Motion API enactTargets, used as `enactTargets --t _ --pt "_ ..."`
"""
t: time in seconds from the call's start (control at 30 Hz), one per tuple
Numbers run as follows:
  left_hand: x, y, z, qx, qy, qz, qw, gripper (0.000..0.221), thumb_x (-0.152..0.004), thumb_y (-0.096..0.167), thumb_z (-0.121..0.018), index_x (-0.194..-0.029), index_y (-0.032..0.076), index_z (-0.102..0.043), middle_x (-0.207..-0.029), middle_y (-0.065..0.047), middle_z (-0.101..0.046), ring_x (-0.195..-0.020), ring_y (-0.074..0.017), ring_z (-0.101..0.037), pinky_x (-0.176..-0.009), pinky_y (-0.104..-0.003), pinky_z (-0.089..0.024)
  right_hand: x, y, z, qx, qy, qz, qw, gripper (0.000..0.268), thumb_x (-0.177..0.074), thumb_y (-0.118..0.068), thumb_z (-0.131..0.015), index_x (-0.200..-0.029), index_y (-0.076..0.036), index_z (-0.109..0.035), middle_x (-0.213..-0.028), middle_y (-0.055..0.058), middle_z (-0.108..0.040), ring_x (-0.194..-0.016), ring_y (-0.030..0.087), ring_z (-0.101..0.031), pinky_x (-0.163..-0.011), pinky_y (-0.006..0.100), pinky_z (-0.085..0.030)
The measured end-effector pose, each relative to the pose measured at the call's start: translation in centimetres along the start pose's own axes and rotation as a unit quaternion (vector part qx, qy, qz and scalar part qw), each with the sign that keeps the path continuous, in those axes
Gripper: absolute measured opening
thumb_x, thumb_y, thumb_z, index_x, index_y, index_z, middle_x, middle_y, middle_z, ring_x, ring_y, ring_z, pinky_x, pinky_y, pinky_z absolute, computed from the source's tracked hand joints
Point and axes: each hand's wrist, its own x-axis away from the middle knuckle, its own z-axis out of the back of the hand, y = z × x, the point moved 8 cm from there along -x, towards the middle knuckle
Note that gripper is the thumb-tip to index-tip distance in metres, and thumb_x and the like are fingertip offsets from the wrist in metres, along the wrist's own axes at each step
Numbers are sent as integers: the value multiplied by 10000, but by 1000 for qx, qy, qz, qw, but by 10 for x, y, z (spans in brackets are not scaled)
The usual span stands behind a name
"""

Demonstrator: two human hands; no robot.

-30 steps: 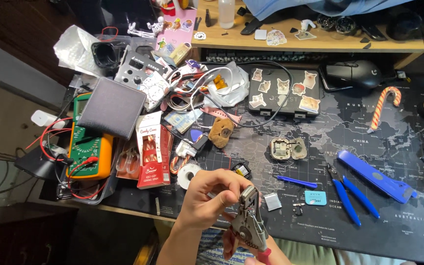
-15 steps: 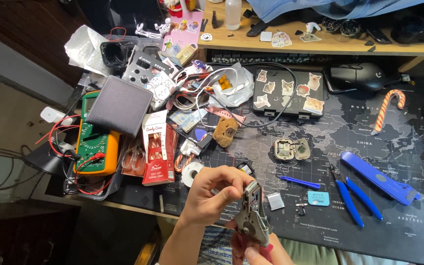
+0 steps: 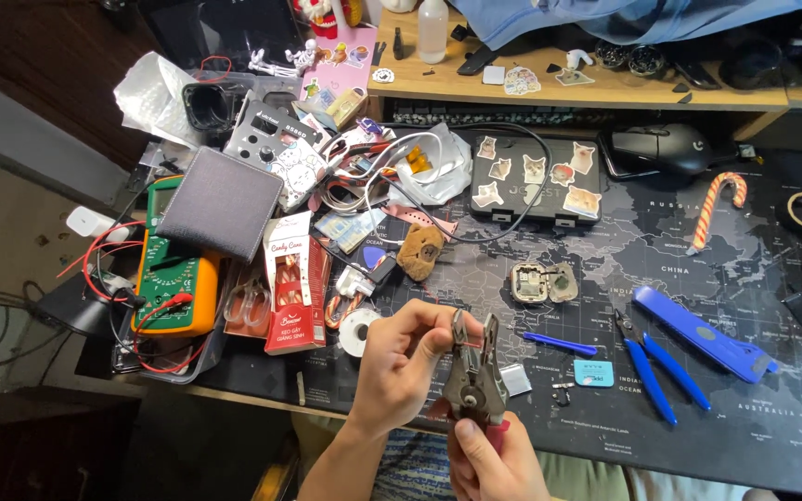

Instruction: Soldering wires to a small electronic component and using pliers to manipulate parts on a workbench.

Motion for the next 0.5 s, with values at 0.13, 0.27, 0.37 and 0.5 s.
enactTargets --t 0.13,0.27,0.37,0.5 --pt "0 -6 4 -22 16 11 1000 351 -1125 393 -618 -1002 65 -590 -1066 -186 -783 -1025 -260 -790 -892 -350 -641 3 -10 -11 16 -51 21 998 566 -1019 -281 -674 -1382 147 -749 -608 147 -432 -381 240 -411 -357 393 -423" --pt "1 -5 4 37 23 11 999 332 -1125 343 -631 -1004 41 -568 -1071 -218 -761 -951 -359 -842 -799 -423 -721 11 -22 -21 42 -26 49 998 508 -981 -246 -662 -1257 179 -689 -941 426 -853 -761 536 -848 -726 588 -715" --pt "1 -1 8 -45 38 3 998 358 -1121 394 -610 -996 58 -610 -1088 -195 -798 -941 -262 -809 -772 -334 -633 24 -36 -38 -4 55 -20 998 481 -986 -129 -625 -1308 217 -711 -1152 506 -866 -1057 607 -855 -993 613 -674" --pt "-4 26 5 -126 21 -80 989 444 -1165 457 -495 -1011 51 -587 -1288 -282 -773 -1219 -327 -781 -1070 -420 -656 40 -50 -49 -14 142 -98 985 547 -980 -10 -570 -1454 212 -728 -1240 524 -877 -1162 638 -841 -1092 638 -640"
